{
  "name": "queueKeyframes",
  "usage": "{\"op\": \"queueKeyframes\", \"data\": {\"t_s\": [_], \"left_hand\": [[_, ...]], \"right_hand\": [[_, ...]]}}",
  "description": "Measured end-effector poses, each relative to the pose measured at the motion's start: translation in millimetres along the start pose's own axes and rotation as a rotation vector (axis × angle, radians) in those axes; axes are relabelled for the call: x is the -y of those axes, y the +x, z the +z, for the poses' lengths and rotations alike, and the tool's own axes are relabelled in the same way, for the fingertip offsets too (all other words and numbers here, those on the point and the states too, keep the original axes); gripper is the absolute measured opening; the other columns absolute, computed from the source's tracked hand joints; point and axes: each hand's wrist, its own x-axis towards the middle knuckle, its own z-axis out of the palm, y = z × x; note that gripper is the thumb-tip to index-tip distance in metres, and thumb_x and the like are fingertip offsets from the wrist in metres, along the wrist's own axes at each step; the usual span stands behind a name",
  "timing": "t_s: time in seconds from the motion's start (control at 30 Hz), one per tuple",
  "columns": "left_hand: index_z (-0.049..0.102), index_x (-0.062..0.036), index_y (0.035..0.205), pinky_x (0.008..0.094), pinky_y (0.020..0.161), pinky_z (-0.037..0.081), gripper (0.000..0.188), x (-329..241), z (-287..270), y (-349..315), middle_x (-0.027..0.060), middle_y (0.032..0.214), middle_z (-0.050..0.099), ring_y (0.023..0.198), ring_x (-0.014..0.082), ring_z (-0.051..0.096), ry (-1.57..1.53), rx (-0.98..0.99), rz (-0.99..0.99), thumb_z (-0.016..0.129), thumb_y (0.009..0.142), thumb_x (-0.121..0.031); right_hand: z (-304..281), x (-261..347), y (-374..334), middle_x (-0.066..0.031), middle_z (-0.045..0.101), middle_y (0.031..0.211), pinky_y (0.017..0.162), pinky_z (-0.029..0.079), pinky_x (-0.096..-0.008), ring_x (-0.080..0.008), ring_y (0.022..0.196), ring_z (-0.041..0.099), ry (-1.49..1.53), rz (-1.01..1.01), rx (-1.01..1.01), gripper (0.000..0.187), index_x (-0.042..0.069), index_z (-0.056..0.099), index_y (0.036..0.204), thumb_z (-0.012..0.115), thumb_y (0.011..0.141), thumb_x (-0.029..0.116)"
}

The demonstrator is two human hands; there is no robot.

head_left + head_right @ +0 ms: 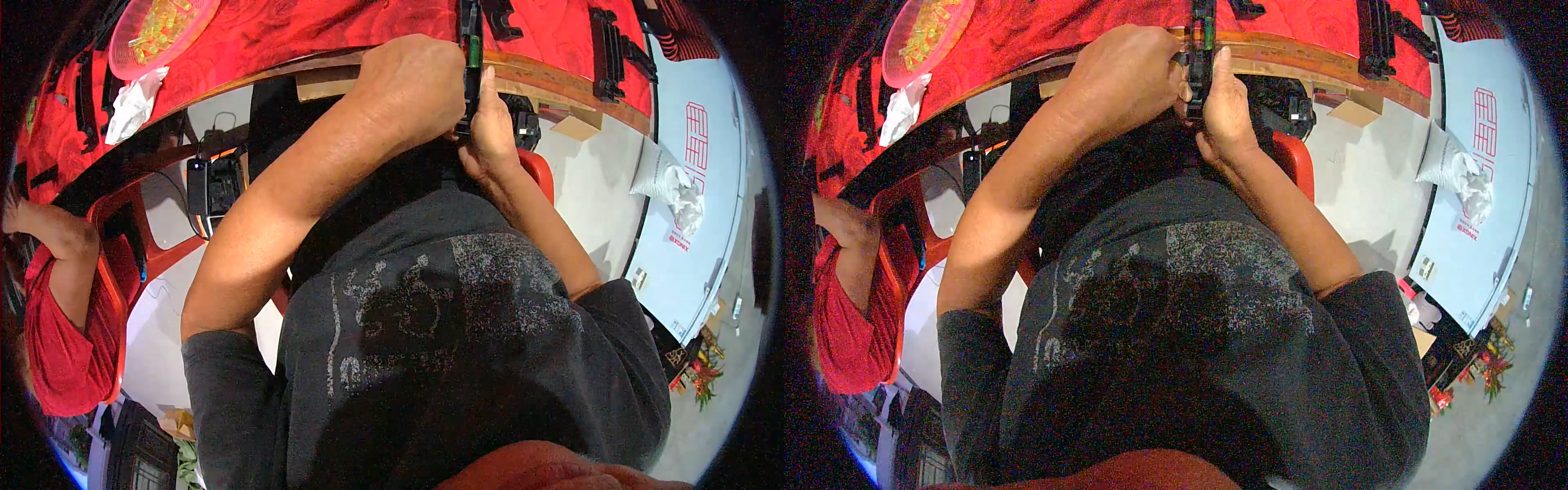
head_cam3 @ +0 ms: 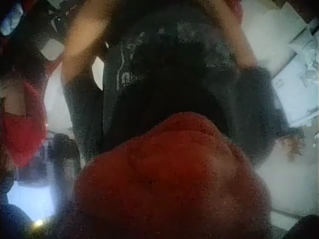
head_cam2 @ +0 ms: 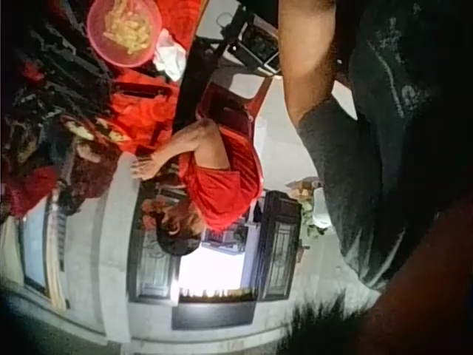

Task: The person assembles a plastic toy gun from plastic components and small screws at a table. The assembly is performed with a small screwdriver.

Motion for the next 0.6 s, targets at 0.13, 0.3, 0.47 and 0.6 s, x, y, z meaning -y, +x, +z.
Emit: {"op": "queueKeyframes", "data": {"t_s": [0.13,0.3,0.47,0.6], "left_hand": [[0.070,0.0007,0.080,0.0494,0.070,0.052,0.024,1.4,-3.9,2.3,0.0248,0.077,0.065,0.078,0.0409,0.066,0.019,0.062,0.018,0.064,0.074,-0.022],[0.068,0.0012,0.080,0.0512,0.072,0.051,0.026,4.9,-4.9,7.0,0.0259,0.076,0.064,0.077,0.0429,0.064,0.020,0.065,0.049,0.060,0.077,-0.024],[0.073,-0.0051,0.089,0.0466,0.073,0.053,0.030,3.7,-23.1,16.9,0.0192,0.088,0.069,0.088,0.0362,0.067,0.021,0.227,0.087,0.073,0.066,-0.024],[0.073,-0.0055,0.090,0.0461,0.073,0.054,0.032,1.8,-22.7,26.1,0.0182,0.089,0.069,0.088,0.0348,0.068,0.063,0.221,0.051,0.074,0.065,-0.025]], "right_hand": [[-0.7,-2.2,1.7,0.0007,0.051,0.062,0.046,0.035,-0.0267,-0.0122,0.051,0.045,0.020,0.002,0.006,0.056,0.010,0.056,0.085,0.026,0.100,0.055],[-4.7,-3.6,1.5,0.0010,0.049,0.061,0.046,0.034,-0.0265,-0.0119,0.050,0.044,0.013,-0.011,0.066,0.056,0.009,0.055,0.087,0.026,0.100,0.055],[-13.3,-5.8,5.9,-0.0016,0.050,0.064,0.045,0.034,-0.0270,-0.0134,0.050,0.045,0.016,0.002,0.148,0.051,0.009,0.052,0.088,0.026,0.102,0.050],[-7.7,1.1,2.5,-0.0011,0.045,0.060,0.044,0.033,-0.0266,-0.0131,0.048,0.043,0.015,0.051,0.106,0.051,0.009,0.051,0.084,0.025,0.102,0.050]]}}
